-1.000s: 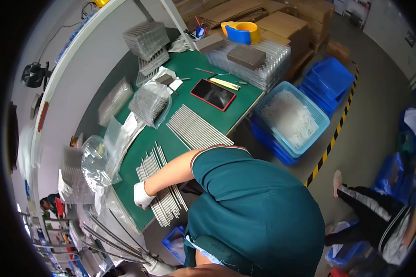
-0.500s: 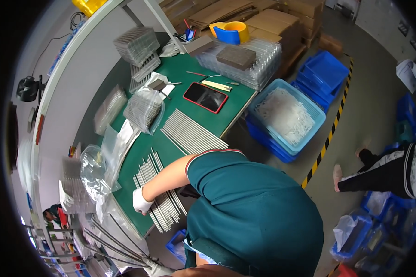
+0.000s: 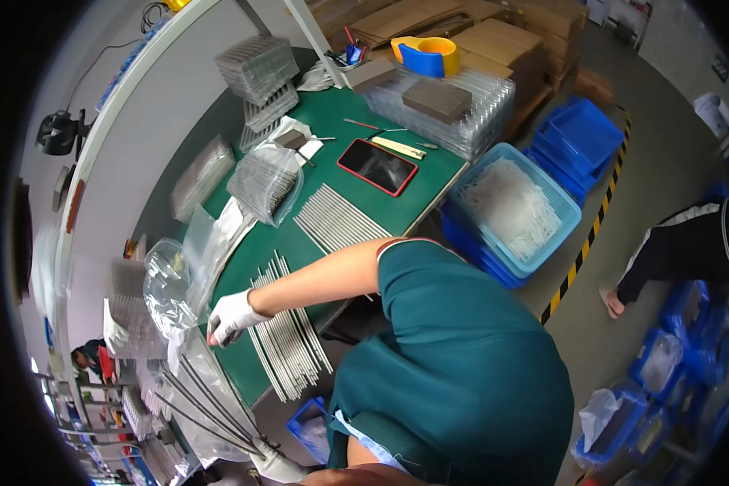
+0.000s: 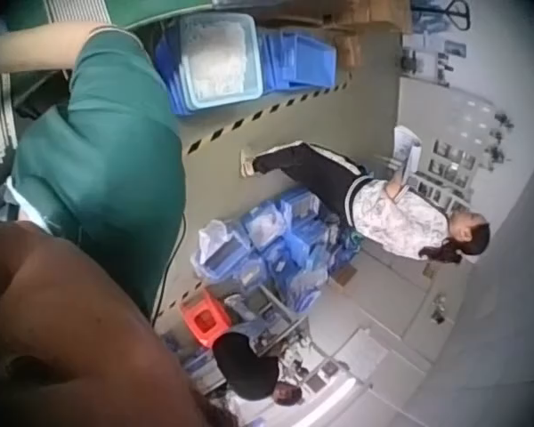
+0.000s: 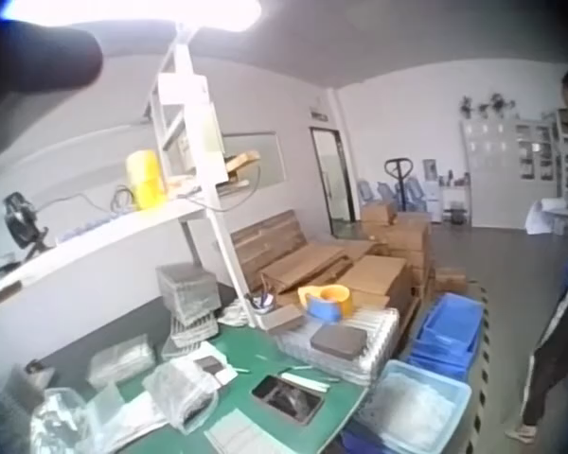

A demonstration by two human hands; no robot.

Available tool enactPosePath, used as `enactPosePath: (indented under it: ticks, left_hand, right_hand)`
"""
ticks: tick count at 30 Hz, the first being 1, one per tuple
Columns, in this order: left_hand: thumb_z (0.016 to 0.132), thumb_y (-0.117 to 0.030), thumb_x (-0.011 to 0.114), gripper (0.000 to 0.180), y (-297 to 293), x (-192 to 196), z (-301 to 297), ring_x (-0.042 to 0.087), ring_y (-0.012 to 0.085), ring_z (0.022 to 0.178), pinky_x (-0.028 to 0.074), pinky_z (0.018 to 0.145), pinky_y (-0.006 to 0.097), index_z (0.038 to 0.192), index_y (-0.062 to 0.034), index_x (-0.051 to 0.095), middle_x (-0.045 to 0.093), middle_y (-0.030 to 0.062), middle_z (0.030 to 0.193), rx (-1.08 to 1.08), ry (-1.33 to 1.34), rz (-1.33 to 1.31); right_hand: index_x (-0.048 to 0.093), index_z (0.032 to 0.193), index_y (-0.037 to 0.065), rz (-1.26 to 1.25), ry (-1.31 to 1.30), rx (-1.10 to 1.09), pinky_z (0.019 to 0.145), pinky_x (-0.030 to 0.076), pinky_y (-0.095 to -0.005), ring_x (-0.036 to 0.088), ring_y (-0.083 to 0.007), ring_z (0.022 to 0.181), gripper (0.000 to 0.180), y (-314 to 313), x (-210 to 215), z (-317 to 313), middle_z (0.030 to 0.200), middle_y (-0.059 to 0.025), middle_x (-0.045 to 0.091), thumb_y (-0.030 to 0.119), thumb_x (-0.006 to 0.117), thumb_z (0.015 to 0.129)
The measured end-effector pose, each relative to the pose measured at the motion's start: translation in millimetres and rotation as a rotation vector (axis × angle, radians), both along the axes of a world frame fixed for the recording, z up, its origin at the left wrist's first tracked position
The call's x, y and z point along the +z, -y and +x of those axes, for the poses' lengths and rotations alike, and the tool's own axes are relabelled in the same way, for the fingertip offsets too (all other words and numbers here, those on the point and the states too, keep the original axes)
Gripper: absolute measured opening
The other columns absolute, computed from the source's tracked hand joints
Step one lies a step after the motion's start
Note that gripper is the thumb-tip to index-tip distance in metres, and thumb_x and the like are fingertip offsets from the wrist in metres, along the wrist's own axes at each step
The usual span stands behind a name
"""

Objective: Sorting and aligning thin metal rods on a workbench in a factory setting.

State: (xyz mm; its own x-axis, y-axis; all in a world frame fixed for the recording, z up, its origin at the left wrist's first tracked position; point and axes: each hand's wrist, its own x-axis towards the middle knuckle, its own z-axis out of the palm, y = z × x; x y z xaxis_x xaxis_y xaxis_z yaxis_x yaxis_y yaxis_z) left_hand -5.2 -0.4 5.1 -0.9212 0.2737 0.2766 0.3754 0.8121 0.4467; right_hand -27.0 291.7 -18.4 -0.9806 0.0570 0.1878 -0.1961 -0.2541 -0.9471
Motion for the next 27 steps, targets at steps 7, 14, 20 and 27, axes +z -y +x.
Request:
enactPosePath:
  ticks: [7, 14, 20, 27]
  left_hand:
    - [0.089, -0.026, 0.056, 0.03, 14, -47, -36, 0.036, 0.0083, 0.052, 0.029, 0.045, 0.025, 0.084, 0.0032, 0.056, 0.047, 0.0002, 0.061, -0.143, 0.171, 0.417]
    - [0.088, -0.019, 0.055, 0.025, 2, -56, -26, 0.04, 0.0087, 0.051, 0.033, 0.046, 0.024, 0.081, 0.0044, 0.055, 0.049, 0.0033, 0.06, -0.237, 0.17, 0.454]
    - [0.084, -0.013, 0.06, 0.015, -21, -26, -9, 0.046, 0.0077, 0.052, 0.038, 0.049, 0.024, 0.08, 0.0013, 0.059, 0.052, 0.0015, 0.057, -0.262, 0.326, 0.471]
    - [0.082, -0.015, 0.065, 0.015, -18, -23, -2, 0.049, 0.0063, 0.053, 0.04, 0.052, 0.022, 0.081, -0.0003, 0.062, 0.056, 0.0006, 0.058, -0.248, 0.36, 0.501]
  right_hand:
    - [0.06, 0.105, -0.001, -0.034, 0.02, 0.051, 0.075, 0.048, -0.0223, 0.059, -0.0111, 0.083, 0.033, -30, 34, 74, 0.09, -0.0071, 0.064, 0.021, 0.064, 0.081]
    - [0.065, 0.097, 0.002, 0.304, -0.027, 0.011, 0.077, 0.047, -0.0241, 0.062, -0.0126, 0.084, 0.026, -28, 49, 94, 0.089, -0.0076, 0.066, 0.022, 0.065, 0.079]
    - [0.064, 0.1, 0.003, 0.22, 0.091, -0.251, 0.084, 0.044, -0.025, 0.058, -0.0113, 0.091, 0.028, -46, 50, 111, 0.095, -0.0062, 0.064, 0.022, 0.065, 0.08]
    - [0.064, 0.101, 0.002, 0.285, 0.164, -0.128, 0.081, 0.046, -0.0243, 0.058, -0.0111, 0.088, 0.025, -29, 56, 113, 0.093, -0.0057, 0.064, 0.011, 0.066, 0.077]
